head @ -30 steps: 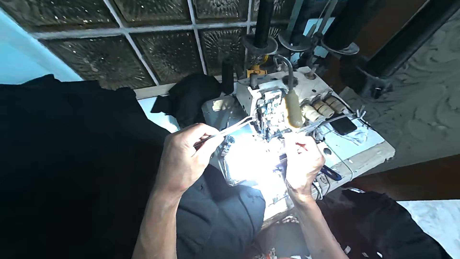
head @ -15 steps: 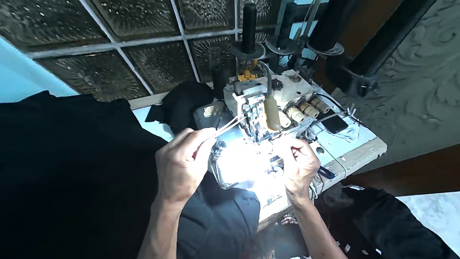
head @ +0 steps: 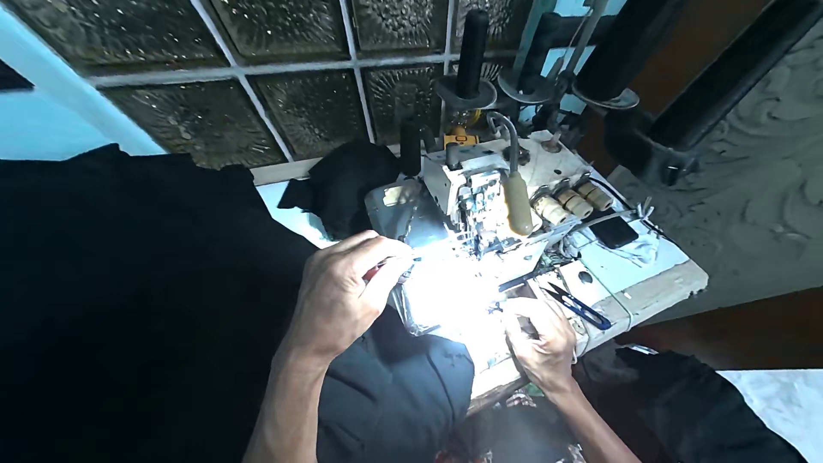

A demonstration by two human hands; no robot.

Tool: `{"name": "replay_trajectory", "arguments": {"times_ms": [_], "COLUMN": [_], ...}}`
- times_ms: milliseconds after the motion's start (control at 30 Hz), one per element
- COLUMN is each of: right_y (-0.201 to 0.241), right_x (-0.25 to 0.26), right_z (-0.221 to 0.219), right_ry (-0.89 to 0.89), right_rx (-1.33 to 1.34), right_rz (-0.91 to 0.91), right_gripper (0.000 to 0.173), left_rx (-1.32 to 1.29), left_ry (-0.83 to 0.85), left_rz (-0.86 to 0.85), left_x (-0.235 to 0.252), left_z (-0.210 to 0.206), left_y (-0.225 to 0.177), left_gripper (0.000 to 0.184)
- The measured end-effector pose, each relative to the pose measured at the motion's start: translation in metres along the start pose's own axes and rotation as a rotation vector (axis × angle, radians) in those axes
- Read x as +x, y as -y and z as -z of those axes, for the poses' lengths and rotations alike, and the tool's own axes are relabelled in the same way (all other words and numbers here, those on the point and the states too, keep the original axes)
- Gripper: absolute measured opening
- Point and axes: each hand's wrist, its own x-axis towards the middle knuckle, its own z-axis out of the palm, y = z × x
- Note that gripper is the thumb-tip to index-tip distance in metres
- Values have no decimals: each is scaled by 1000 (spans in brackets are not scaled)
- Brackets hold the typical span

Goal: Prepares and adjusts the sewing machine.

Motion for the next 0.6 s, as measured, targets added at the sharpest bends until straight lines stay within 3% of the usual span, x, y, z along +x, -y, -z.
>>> {"name": "replay_trajectory", "arguments": {"times_ms": [133,367,600], "right_y": [-1,0,-1], "right_x": [-3,-3,-6], "right_z": [-1,-3,-5], "right_ry": [10,3,-21], "right_rx": [3,-11,5], "right_rz": [3,-14,-44], "right_gripper": [15,15,16], "left_rx": [-85,-69,-154], "left_ry": [-69,-38,-89], "left_rz": [-124,51,-62], "left_x": [0,6,1], "left_z": [-17,-16,-29], "left_y": [22,-3,30], "left_gripper": [17,14,17]}}
